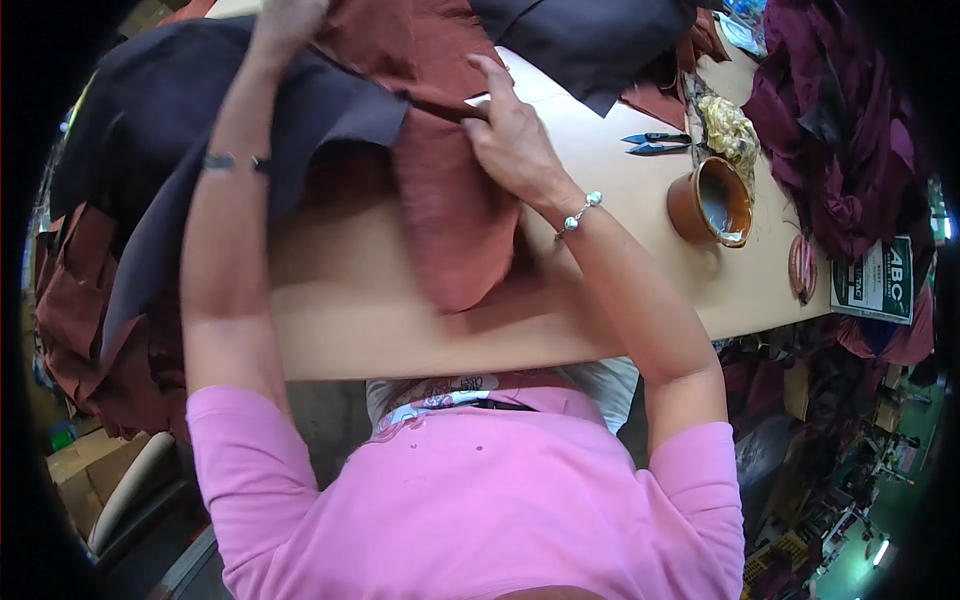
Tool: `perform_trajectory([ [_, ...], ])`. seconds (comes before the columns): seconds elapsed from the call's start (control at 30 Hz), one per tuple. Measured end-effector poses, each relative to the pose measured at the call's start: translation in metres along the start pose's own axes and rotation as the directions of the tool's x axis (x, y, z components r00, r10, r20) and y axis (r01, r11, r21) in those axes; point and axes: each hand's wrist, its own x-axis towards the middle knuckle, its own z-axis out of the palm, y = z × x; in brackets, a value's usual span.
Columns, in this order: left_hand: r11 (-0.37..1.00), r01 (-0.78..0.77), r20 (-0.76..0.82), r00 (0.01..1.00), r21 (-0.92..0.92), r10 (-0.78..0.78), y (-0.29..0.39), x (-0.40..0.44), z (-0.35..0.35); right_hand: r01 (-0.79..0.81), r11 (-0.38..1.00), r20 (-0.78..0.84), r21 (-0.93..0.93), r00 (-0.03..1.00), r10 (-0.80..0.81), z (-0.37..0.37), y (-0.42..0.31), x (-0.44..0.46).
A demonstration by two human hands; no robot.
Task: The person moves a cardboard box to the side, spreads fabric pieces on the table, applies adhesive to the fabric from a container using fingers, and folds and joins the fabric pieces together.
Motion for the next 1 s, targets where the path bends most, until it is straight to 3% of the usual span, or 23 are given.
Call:
perform_trajectory([
  [0.03,0.988,-0.056,-0.053,0.997,0.141,0.064,0.022,-0.022,0.007,-0.005,0.991,0.003,-0.133,1.0,0.005,-0.005,0.009,0.001],
  [0.07,0.941,0.174,0.058,0.985,-0.29,-0.165,0.054,-0.036,0.008,-0.013,0.965,0.008,-0.264,1.0,0.016,-0.007,0.017,0.001],
  [0.13,0.994,-0.106,-0.034,0.994,-0.03,0.105,0.076,-0.068,0.007,0.134,0.977,-0.102,-0.165,0.983,-0.152,0.0,0.033,0.003],
  [0.17,0.976,-0.128,0.045,0.989,-0.175,0.138,0.093,-0.086,0.005,0.211,0.97,-0.163,-0.12,0.96,-0.229,0.004,0.038,0.004],
  [0.2,0.95,-0.243,0.14,0.952,-0.194,0.272,0.107,-0.102,0.003,0.197,0.973,-0.167,-0.117,0.962,-0.215,0.006,0.04,0.003],
  [0.23,0.878,-0.475,0.229,0.85,-0.061,0.475,0.112,-0.118,0.006,0.186,0.976,-0.174,-0.115,0.963,-0.204,0.007,0.038,0.003],
  [0.27,0.899,-0.401,0.396,0.808,-0.176,0.437,0.125,-0.127,0.005,0.174,0.978,-0.186,-0.114,0.963,-0.193,0.005,0.036,0.004],
  [0.33,0.946,-0.304,0.649,0.699,-0.11,0.301,0.125,-0.153,0.008,0.124,0.992,-0.143,0.025,0.983,-0.119,-0.001,0.033,0.005],
  [0.5,0.985,-0.166,0.507,0.845,-0.055,0.17,0.114,-0.153,0.009,0.056,0.98,-0.13,0.192,0.991,-0.032,-0.012,0.026,-0.002],
  [0.53,0.989,-0.142,0.491,0.859,-0.043,0.144,0.107,-0.153,0.012,0.093,0.985,-0.156,0.144,0.985,-0.07,-0.012,0.027,-0.001],
  [0.6,0.948,-0.32,0.482,0.829,-0.007,0.283,0.09,-0.151,0.021,0.16,0.986,-0.197,0.053,0.969,-0.147,-0.007,0.031,0.001],
  [0.7,0.898,-0.435,0.502,0.793,0.072,0.344,0.083,-0.151,0.022,0.196,0.979,-0.198,0.054,0.963,-0.182,-0.003,0.032,0.002],
  [0.77,0.862,-0.496,0.502,0.775,0.105,0.384,0.085,-0.15,0.018,0.248,0.968,-0.198,-0.048,0.947,-0.253,-0.004,0.034,0.003],
  [0.9,0.901,-0.432,0.459,0.808,0.034,0.369,0.082,-0.141,-0.004,0.33,0.933,-0.125,-0.144,0.929,-0.348,-0.011,0.046,0.008],
  [1.0,0.967,-0.239,0.535,0.808,-0.086,0.247,0.084,-0.139,-0.027,0.313,0.94,0.012,-0.138,0.949,-0.315,-0.02,0.044,0.008],
])
